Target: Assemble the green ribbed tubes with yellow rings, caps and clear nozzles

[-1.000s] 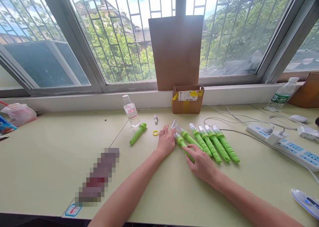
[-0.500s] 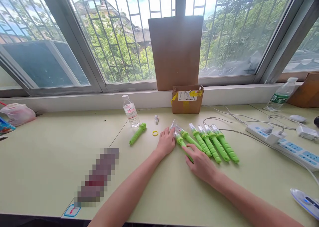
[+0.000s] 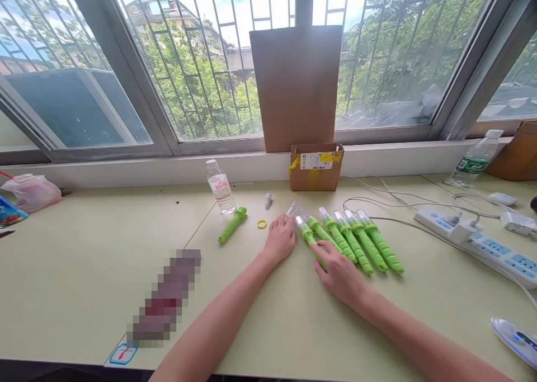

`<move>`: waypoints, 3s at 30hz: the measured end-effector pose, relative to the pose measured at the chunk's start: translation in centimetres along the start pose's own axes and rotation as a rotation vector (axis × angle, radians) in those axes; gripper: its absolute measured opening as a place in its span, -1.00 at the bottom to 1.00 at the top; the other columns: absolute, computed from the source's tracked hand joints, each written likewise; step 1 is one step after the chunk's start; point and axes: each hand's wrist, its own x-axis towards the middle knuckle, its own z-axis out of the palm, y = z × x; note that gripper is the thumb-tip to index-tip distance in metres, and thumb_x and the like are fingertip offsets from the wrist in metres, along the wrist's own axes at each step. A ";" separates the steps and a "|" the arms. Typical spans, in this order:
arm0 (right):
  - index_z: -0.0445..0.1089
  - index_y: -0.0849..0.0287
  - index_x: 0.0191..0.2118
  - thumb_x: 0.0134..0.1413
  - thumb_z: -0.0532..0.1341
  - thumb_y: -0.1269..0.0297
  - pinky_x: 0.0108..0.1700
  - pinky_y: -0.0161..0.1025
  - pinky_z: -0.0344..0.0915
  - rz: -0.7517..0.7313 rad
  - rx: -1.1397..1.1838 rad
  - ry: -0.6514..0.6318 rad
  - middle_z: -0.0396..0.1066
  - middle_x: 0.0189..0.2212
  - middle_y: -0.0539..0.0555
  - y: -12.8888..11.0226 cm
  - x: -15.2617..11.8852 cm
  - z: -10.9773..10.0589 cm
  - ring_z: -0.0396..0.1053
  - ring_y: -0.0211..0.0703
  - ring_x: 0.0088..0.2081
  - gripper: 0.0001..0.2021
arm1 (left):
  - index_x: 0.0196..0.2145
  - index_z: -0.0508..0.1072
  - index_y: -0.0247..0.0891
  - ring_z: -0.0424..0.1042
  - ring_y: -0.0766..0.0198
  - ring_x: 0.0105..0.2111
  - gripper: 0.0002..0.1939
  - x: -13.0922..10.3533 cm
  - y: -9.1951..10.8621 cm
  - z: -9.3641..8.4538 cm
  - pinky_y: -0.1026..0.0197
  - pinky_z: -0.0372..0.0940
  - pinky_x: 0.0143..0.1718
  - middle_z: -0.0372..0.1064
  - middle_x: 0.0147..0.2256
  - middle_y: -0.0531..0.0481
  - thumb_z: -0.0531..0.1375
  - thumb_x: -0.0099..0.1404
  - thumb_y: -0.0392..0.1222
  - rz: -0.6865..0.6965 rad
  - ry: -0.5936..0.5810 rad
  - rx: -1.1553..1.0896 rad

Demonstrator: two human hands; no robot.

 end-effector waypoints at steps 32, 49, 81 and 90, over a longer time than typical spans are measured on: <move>0.29 0.09 0.11 0.12 0.01 0.45 -0.59 -0.30 0.21 0.088 -0.343 0.010 0.27 0.10 0.24 0.7 0.4 -0.5 0.39 -0.23 -0.54 -0.56 | -0.14 0.36 -0.28 0.28 0.08 -0.13 -0.76 -0.4 0.6 -1.2 0.09 0.24 -0.11 0.27 -0.16 -0.18 -0.02 0.30 -0.27 0.081 0.037 0.092; 0.42 0.15 -0.07 0.23 0.01 0.37 -0.31 -0.28 0.31 -0.147 -0.028 0.257 0.43 -0.12 0.17 -1.0 0.0 -1.9 0.44 -0.13 -0.22 -0.72 | -0.48 0.29 -0.25 0.14 0.44 -0.64 -0.65 -1.5 4.6 -3.5 0.34 0.05 -0.60 0.19 -0.58 0.12 0.07 0.25 0.10 -0.201 0.150 -1.139; 0.25 0.14 -0.50 0.10 0.10 0.37 -0.43 -0.30 0.19 -0.003 0.272 -0.008 0.30 -0.54 -0.02 -1.3 -0.1 -0.3 0.25 -0.25 -0.51 -0.83 | -0.48 0.28 -0.22 0.31 0.17 -0.34 -0.72 -2.2 3.8 -2.4 0.18 0.17 -0.36 0.32 -0.42 -0.06 -0.03 0.34 -0.09 0.112 0.076 -0.193; 0.30 0.15 -0.44 0.13 0.09 0.40 -0.40 -0.29 0.22 -0.008 0.315 -0.031 0.30 -0.45 0.01 -1.4 -0.1 -0.3 0.26 -0.24 -0.48 -0.86 | -0.30 0.37 -0.24 0.29 0.13 -0.19 -0.79 -1.9 2.7 -0.9 0.10 0.24 -0.14 0.35 -0.24 -0.10 -0.03 0.34 -0.16 0.218 0.028 -0.119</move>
